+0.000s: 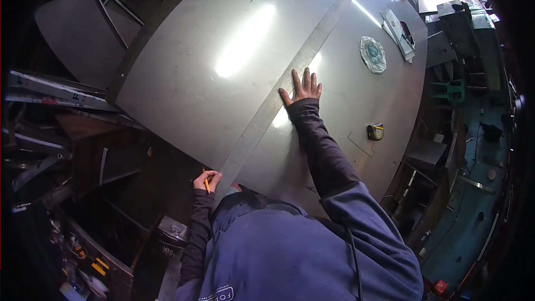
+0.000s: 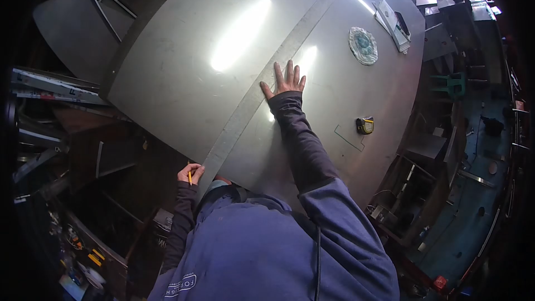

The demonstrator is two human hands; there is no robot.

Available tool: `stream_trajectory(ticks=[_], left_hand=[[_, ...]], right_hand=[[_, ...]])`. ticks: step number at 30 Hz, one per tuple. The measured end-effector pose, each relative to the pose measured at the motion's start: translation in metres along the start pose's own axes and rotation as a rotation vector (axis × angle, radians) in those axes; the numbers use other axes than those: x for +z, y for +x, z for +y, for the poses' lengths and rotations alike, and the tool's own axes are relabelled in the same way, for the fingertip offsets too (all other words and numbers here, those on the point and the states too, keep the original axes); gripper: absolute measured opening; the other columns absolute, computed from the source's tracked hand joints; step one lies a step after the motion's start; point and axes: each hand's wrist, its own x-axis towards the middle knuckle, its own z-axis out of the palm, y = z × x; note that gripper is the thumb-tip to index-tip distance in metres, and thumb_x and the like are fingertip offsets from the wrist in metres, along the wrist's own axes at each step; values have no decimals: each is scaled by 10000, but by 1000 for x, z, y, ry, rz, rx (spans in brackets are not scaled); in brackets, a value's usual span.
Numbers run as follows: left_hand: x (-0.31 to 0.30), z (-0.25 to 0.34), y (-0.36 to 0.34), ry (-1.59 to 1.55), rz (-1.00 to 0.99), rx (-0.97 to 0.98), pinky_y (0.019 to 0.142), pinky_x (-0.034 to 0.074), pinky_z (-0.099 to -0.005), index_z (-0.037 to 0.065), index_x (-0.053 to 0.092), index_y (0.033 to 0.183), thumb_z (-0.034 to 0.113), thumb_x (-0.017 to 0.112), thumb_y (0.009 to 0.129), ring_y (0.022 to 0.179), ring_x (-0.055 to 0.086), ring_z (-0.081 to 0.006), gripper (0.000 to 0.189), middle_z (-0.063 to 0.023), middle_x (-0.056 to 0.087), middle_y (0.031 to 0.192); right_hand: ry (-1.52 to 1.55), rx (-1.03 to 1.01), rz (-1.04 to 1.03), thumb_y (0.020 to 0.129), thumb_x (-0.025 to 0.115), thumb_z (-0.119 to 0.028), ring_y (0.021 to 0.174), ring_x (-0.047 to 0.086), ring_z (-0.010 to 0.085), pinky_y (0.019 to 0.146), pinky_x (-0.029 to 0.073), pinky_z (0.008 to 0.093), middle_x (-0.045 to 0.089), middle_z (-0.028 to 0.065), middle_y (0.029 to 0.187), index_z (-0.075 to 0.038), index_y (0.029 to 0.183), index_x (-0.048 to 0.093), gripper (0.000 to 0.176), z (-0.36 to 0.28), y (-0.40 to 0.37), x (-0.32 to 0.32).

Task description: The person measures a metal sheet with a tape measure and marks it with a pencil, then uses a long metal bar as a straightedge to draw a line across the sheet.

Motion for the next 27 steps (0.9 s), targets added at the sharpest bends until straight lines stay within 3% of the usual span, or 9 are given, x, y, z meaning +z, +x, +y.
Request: stream_trajectory(ticks=[12,27], left_hand=[[1,-4,-1,22,12,-32,659,471,-210,-15,647,859,142,739,795,678,574,-71,193,-18,635,729],[1,-4,-1,-15,15,-26,653,472,-204,-15,649,861,134,736,796,679,579,-68,184,-17,641,727]], right_hand=[[-62,24,-92,772,495,-676,1413,53,351,1103,-1,572,124,110,1537,-291,1447,270,809,1,4,2],[-66,19,-109,763,516,-670,1410,56,362,1089,-13,601,132,106,1537,-295,1445,274,815,0,7,-1]])
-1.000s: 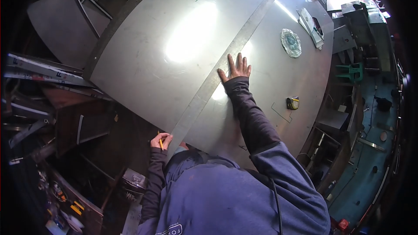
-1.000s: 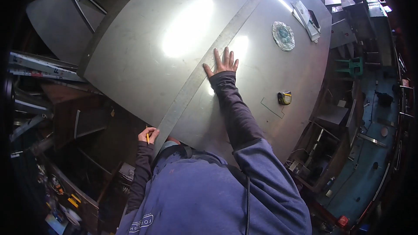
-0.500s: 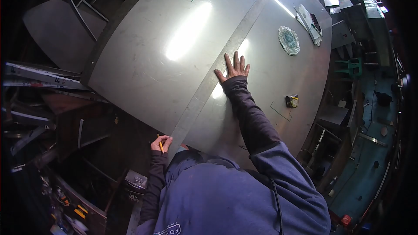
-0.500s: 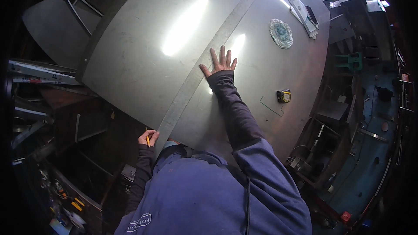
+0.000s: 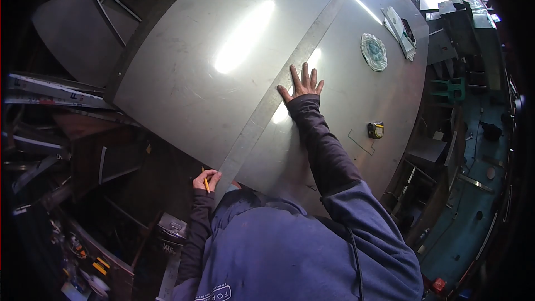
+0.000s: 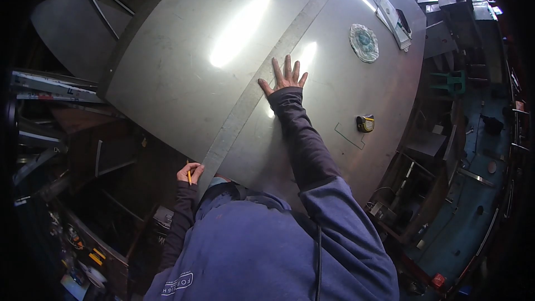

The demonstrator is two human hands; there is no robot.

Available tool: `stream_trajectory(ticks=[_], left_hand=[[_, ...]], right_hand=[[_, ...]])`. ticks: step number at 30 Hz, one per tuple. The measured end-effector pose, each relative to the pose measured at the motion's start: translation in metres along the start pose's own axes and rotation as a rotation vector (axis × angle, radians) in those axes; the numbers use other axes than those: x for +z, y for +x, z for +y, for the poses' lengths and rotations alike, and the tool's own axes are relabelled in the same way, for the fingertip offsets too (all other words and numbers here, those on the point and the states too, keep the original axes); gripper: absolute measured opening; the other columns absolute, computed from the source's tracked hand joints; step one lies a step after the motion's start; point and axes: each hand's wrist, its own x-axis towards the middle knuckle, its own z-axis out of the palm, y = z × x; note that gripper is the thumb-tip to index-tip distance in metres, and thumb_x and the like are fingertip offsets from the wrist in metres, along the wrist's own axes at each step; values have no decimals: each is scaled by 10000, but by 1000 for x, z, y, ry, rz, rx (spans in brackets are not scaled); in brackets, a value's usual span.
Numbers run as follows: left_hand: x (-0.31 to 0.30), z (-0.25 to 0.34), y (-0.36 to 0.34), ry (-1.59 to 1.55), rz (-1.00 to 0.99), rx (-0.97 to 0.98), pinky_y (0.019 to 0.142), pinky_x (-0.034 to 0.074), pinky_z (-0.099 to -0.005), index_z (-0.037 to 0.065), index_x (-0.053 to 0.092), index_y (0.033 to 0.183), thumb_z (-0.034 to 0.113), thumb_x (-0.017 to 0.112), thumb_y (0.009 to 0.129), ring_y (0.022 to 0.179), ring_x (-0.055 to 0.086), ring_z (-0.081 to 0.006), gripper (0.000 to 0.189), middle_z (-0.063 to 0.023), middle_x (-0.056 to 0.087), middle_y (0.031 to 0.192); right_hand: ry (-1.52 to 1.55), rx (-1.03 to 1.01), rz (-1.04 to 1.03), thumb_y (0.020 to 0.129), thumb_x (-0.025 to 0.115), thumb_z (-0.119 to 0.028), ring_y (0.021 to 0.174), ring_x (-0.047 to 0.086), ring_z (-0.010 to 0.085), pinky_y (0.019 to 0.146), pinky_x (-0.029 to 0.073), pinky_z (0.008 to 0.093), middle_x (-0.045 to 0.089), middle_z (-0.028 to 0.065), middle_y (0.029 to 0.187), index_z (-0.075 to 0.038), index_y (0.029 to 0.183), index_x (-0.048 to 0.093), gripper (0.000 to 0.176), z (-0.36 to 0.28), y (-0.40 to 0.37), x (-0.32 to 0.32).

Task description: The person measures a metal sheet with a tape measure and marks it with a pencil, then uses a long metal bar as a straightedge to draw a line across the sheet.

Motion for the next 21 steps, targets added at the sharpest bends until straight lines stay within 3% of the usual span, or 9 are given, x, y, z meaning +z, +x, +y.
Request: stream_trajectory(ticks=[8,13,21], left_hand=[[1,4,-1,2,6,3,656,452,-192,-1,653,844,139,738,794,679,552,-47,172,8,623,714],[1,8,0,70,-1,66,660,489,-226,-11,656,857,158,739,788,700,616,-86,201,-59,668,741],[2,-3,1,-28,7,-16,653,483,-206,0,657,850,152,745,787,680,599,-64,187,-19,657,730]], right_hand=[[24,1,33,750,537,-654,1408,66,367,1085,-4,612,146,109,1532,-286,1434,300,812,-1,1,2],[-6,-31,101,738,566,-643,1399,99,378,1073,43,637,156,103,1530,-293,1427,310,813,3,1,10],[-44,-12,26,782,517,-650,1410,71,348,1101,15,581,140,96,1533,-272,1441,276,798,-4,0,0]])
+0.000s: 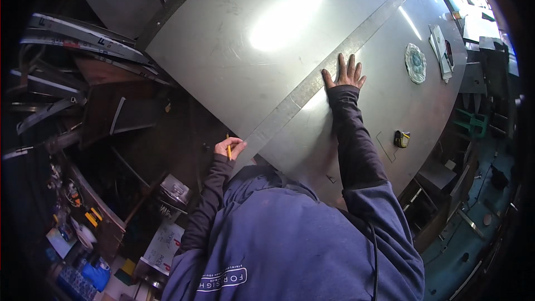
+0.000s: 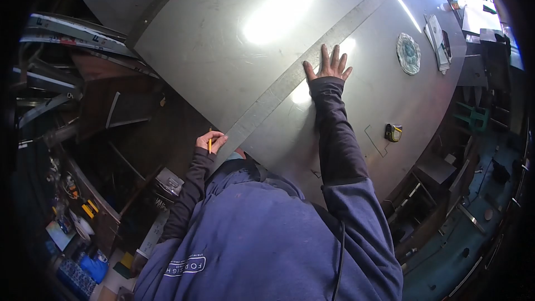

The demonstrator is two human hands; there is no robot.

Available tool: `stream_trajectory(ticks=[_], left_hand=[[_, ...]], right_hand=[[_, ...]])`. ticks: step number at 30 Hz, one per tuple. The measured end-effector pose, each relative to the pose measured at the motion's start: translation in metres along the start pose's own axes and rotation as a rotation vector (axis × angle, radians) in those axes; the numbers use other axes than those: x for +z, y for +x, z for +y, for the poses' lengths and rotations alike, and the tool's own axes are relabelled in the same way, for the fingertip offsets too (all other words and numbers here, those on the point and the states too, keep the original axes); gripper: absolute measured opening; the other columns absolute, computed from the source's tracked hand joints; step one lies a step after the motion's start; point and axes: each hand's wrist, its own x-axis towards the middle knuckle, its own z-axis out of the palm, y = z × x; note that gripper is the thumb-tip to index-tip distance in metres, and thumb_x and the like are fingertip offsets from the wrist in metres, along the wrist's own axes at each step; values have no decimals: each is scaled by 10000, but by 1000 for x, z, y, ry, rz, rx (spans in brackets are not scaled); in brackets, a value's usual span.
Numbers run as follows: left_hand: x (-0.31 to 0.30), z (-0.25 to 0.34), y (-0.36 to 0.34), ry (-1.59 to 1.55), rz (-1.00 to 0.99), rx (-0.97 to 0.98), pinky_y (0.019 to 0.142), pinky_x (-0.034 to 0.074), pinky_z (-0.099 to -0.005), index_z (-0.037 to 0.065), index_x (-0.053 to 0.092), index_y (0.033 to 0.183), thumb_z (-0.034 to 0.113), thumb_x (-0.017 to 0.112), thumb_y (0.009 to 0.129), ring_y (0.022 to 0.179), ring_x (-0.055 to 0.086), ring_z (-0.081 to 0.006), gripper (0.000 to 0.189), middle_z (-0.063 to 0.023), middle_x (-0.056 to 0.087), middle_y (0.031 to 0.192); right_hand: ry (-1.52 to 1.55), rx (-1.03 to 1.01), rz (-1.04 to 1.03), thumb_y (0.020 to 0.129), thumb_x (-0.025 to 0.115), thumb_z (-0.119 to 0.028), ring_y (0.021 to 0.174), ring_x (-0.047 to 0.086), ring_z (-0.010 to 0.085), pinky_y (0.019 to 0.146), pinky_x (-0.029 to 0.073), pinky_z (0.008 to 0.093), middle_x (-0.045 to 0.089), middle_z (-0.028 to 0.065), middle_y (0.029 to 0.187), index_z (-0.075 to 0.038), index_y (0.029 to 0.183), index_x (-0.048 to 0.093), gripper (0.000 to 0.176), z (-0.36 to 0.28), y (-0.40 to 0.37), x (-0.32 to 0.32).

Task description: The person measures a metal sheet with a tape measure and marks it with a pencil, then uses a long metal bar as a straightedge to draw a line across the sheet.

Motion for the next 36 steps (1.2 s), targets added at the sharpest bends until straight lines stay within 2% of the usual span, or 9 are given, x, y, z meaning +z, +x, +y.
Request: stream_trajectory(ticks=[7,10,15,17,19,22,25,28,36], left_hand=[[0,-3,1,-25,-6,12,655,484,-209,-1,657,851,159,754,778,680,599,-65,201,-27,662,732],[-1,4,-1,93,14,122,649,491,-221,-1,659,834,141,749,773,673,606,-79,179,-45,667,731],[-1,11,-2,116,-4,78,635,485,-220,-14,659,843,153,748,779,665,594,-75,200,-39,657,723],[-3,2,2,114,-10,51,645,481,-214,-13,657,843,147,744,785,672,591,-73,191,-33,654,728],[-6,-5,6,91,-36,52,651,480,-213,-9,657,841,143,741,787,678,591,-72,182,-32,654,733],[-2,8,1,60,-38,9,660,477,-209,-3,656,840,134,738,790,687,590,-70,167,-30,653,738],[-5,12,1,80,-25,-11,664,475,-207,-4,651,843,118,738,787,686,587,-68,160,-25,650,740],[-4,9,2,71,-32,2,665,474,-206,-8,646,839,111,735,789,686,586,-66,157,-20,650,745],[-3,6,1,41,-25,-16,659,474,-203,-7,647,844,115,739,785,683,585,-65,164,-19,649,739]], right_hand=[[3,-10,9,784,512,-650,1412,70,345,1099,11,585,127,95,1537,-267,1443,272,799,-1,-1,0],[10,-23,37,765,539,-636,1408,87,355,1087,15,614,156,76,1534,-247,1438,292,816,1,0,3],[50,-28,44,735,558,-657,1406,85,361,1071,22,647,184,67,1527,-225,1434,303,860,5,2,4],[52,18,-138,711,565,-685,1408,68,359,1076,34,640,159,70,1531,-216,1443,278,916,-2,4,-23],[35,33,-321,613,616,-749,1410,53,359,1075,100,639,116,65,1538,-195,1465,201,1098,-1,13,-39],[76,51,-410,560,666,-751,1411,47,355,1073,111,640,100,73,1539,-185,1475,149,1194,-1,23,-50],[-4,52,-550,532,703,-737,1414,28,349,1093,108,608,71,118,1537,-114,1476,103,1280,-12,34,-53],[-69,-93,-494,559,732,-683,1412,8,364,1144,117,453,14,201,1525,59,1433,65,1327,-11,41,-49],[5,-92,-538,565,768,-623,1415,-14,351,1142,128,441,-68,221,1519,5,1452,-3,1332,-9,44,-41]])
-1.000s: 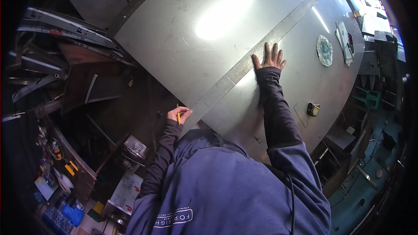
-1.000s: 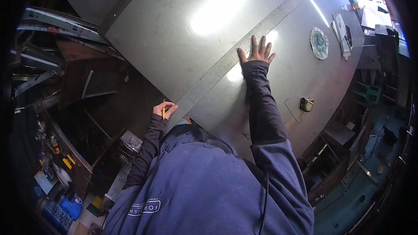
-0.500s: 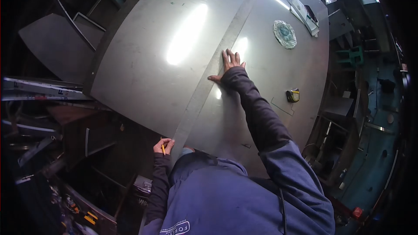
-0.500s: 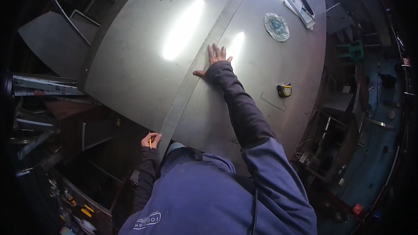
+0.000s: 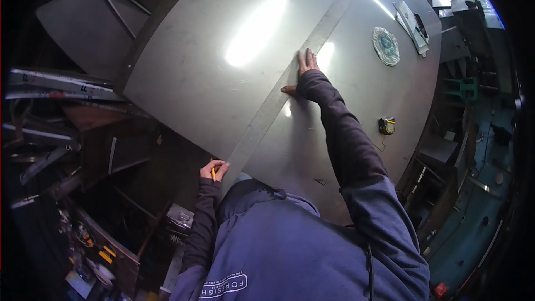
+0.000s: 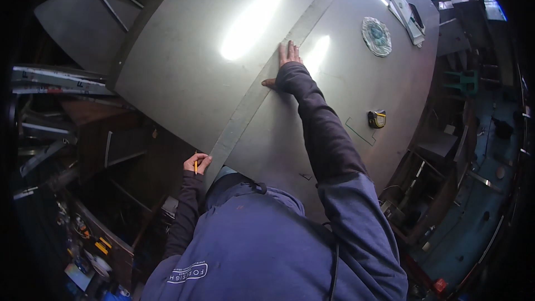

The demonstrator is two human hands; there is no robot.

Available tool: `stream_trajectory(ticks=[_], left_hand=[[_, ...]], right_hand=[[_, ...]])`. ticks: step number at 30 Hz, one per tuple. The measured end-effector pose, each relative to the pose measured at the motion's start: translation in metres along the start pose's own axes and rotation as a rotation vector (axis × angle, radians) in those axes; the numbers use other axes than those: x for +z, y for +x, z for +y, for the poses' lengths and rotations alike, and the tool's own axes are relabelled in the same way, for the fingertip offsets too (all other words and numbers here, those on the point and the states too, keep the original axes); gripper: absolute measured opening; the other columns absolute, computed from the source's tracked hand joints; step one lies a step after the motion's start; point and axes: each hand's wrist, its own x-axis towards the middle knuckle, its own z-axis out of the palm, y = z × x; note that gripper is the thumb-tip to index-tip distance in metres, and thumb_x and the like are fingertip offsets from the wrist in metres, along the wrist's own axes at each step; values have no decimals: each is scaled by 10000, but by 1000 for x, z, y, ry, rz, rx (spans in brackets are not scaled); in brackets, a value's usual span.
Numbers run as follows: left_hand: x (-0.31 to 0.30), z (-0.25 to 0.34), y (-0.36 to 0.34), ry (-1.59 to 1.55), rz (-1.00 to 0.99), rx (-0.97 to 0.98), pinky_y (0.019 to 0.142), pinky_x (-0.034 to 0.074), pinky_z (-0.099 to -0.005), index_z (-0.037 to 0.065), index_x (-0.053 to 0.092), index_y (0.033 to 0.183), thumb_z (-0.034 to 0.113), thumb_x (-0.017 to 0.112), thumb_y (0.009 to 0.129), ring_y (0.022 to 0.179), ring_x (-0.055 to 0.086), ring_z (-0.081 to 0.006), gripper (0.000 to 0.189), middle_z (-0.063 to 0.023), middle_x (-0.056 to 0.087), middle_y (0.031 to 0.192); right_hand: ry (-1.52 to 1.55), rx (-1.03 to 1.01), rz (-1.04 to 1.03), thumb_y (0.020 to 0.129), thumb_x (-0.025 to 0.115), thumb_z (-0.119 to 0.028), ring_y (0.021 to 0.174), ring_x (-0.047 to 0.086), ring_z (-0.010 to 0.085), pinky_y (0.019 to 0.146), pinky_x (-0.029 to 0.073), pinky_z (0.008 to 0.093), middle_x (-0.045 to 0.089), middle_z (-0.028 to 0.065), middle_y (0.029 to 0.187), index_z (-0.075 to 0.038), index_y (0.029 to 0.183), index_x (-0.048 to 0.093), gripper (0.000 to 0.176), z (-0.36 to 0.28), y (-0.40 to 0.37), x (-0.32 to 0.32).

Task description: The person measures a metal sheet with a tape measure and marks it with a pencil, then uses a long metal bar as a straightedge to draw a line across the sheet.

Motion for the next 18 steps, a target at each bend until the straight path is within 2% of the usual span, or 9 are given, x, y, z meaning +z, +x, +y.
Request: stream_trajectory(ticks=[2,6,15,18], left_hand=[[0,4,-2,5,6,-3,662,478,-209,-1,652,842,135,746,780,685,590,-69,176,-24,654,739],[2,5,-2,63,11,30,654,466,-199,2,648,850,124,737,786,691,583,-59,164,-20,651,740],[3,5,-3,-35,-11,-30,679,467,-202,5,649,852,97,737,784,707,589,-63,144,-21,660,759],[0,7,-3,14,-16,6,664,466,-220,6,655,878,162,708,821,694,592,-75,174,-32,659,739]], right_hand=[[-2,34,-20,534,798,-604,1415,-25,352,1130,147,472,-95,218,1518,-60,1464,-47,1370,-3,4,1],[-70,104,-120,494,820,-609,1406,-41,386,1116,165,516,-116,200,1519,-55,1458,-81,1430,-18,-1,-12],[-65,119,-129,476,836,-600,1401,-49,400,1129,137,498,-116,203,1518,-46,1458,-61,1441,-20,-1,-13],[-84,100,-101,478,832,-606,1402,-46,397,1130,120,494,-111,219,1514,-35,1458,-52,1438,-21,0,-12]])
